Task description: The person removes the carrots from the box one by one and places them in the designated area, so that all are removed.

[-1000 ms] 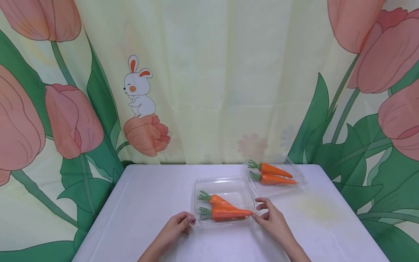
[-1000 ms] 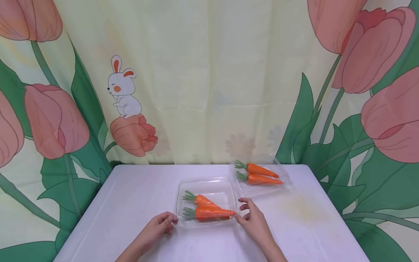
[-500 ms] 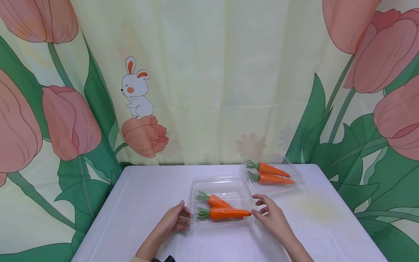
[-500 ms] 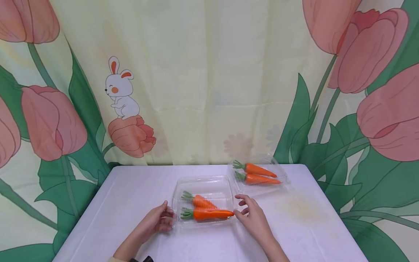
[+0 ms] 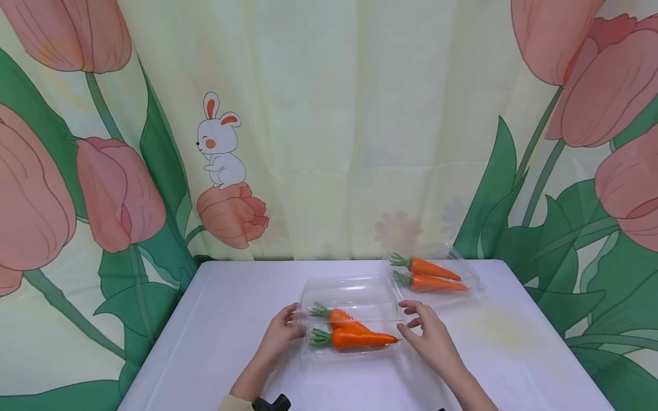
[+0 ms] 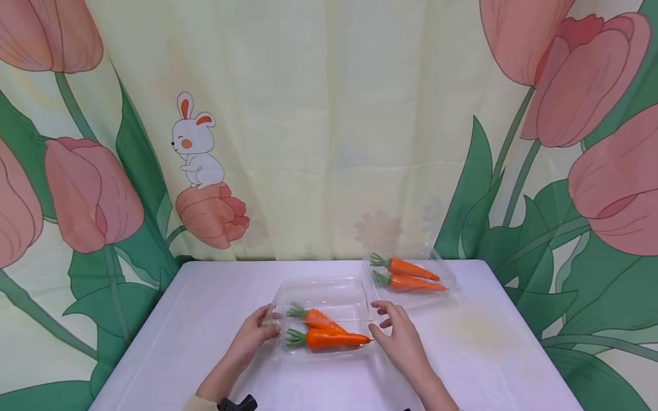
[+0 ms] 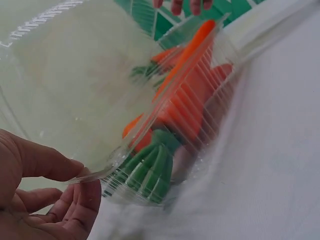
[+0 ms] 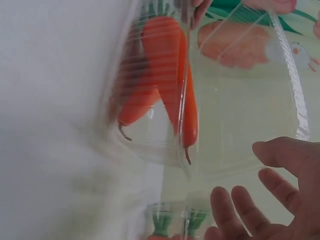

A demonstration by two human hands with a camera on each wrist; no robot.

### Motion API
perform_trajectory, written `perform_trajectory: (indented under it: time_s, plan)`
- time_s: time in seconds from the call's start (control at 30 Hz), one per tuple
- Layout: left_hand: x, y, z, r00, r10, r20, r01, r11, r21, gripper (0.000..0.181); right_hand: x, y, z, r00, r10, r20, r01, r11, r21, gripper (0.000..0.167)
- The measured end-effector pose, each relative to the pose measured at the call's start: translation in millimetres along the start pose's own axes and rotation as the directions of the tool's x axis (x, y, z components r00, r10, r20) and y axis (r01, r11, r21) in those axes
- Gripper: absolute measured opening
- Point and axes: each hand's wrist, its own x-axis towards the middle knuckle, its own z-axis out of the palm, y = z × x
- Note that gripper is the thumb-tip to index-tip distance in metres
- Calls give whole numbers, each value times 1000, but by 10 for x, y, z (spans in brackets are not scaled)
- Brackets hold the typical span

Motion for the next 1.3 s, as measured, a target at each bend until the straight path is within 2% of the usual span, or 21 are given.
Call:
perform_trajectory:
  time_s: [0.1, 0.33, 0.53, 0.73, 1.03, 1.17, 1.3]
  plan:
    - [31, 3, -17, 1000, -7, -23, 7, 1000, 2, 71, 37, -31, -20, 999, -37, -12, 37, 999, 17, 47]
    - [41, -11, -57, 1000, 3, 24, -2, 999, -49, 72, 187, -153, -34, 998, -56, -36, 60, 991, 118, 51]
    - [27, -20, -75, 999, -6, 34, 9, 994, -105, 74, 414, -243, 50, 996, -53, -74, 70, 967, 243, 53]
    - [23, -56, -72, 999, -20, 42, 26, 989, -146, 75, 638, -266, 80, 997, -33, -69, 54, 941, 333, 56]
    - [6, -70, -72, 998, -21, 51, 29, 984, -176, 73, 981, -188, 142, 1000, -24, -8, 25, 934, 356, 60]
    - [-2, -62, -65, 999, -29, 42, 36, 983, -180, 73, 1074, -144, 189, 999, -36, 22, 26, 929, 369, 60]
    - [-12, -59, -66, 998, -42, 39, 49, 982, -184, 73, 1138, -119, 273, 999, -38, 12, 31, 930, 367, 56]
